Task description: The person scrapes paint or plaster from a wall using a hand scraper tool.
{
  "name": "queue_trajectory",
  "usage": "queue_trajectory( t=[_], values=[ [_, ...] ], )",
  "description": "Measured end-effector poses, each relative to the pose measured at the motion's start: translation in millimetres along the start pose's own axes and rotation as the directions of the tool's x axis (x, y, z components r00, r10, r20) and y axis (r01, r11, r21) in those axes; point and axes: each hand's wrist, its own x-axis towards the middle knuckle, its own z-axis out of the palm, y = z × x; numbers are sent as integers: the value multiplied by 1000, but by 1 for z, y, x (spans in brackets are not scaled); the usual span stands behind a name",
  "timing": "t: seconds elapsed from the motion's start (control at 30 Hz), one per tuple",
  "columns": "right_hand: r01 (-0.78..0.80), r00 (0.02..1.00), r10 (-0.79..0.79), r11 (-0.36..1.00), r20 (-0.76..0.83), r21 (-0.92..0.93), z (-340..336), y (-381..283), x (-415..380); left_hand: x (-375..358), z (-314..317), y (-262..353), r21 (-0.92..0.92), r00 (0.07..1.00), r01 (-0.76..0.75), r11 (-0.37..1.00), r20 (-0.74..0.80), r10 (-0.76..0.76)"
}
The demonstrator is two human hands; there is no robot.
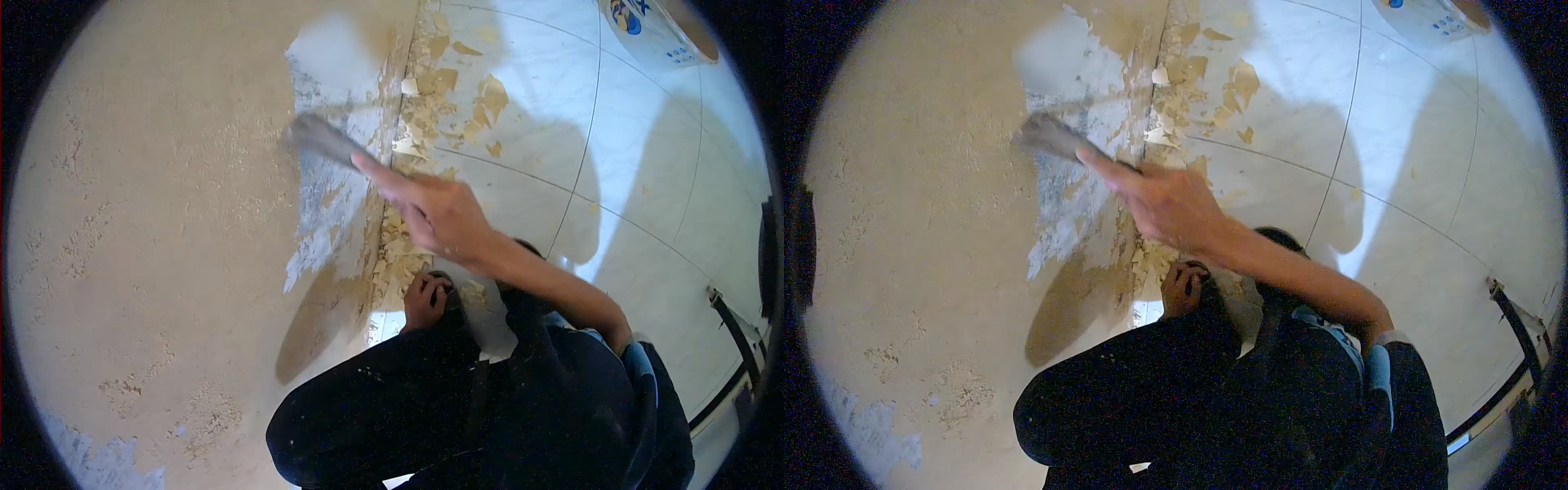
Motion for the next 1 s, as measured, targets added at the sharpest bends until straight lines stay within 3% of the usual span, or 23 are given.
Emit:
queue_trajectory(
  t=[0.17,0.27,0.33,0.47,0.57,0.67,0.73,0.87,0.93,0.97,1.0],
  values=[
    [-29,1000,29,999,-7,41,0,0,12,-4,-1,2,12,1000,-1,1000,-22,1],
    [53,997,-53,999,-50,-6,-6,0,13,-5,-2,0,22,999,-16,1000,-29,17],
    [-30,995,31,999,98,-11,-6,-4,0,-1,1,-2,28,998,-46,999,-39,47],
    [-66,995,69,997,72,-51,-4,0,0,-1,0,0,-4,997,-60,998,-58,59],
    [-10,994,23,992,106,-124,-15,0,1,-3,2,-2,28,997,-57,998,-58,58],
    [-65,985,73,996,155,-55,-3,0,-2,-1,-3,-2,9,999,-43,999,19,43],
    [19,999,-17,998,-41,57,6,3,11,2,1,0,11,1000,-22,1000,8,21],
    [112,994,-111,993,6,-44,-11,-13,41,-4,-2,-1,5,999,18,1000,28,-18],
    [-8,996,10,1000,84,-20,-1,-2,9,-3,2,-9,-6,998,-70,998,-12,69],
    [10,997,-7,999,77,-35,3,3,6,-1,5,-13,-9,989,-140,990,-52,139],
    [42,999,-42,999,-17,6,5,2,5,-1,-1,-5,12,995,-92,996,-22,93]
  ],
)
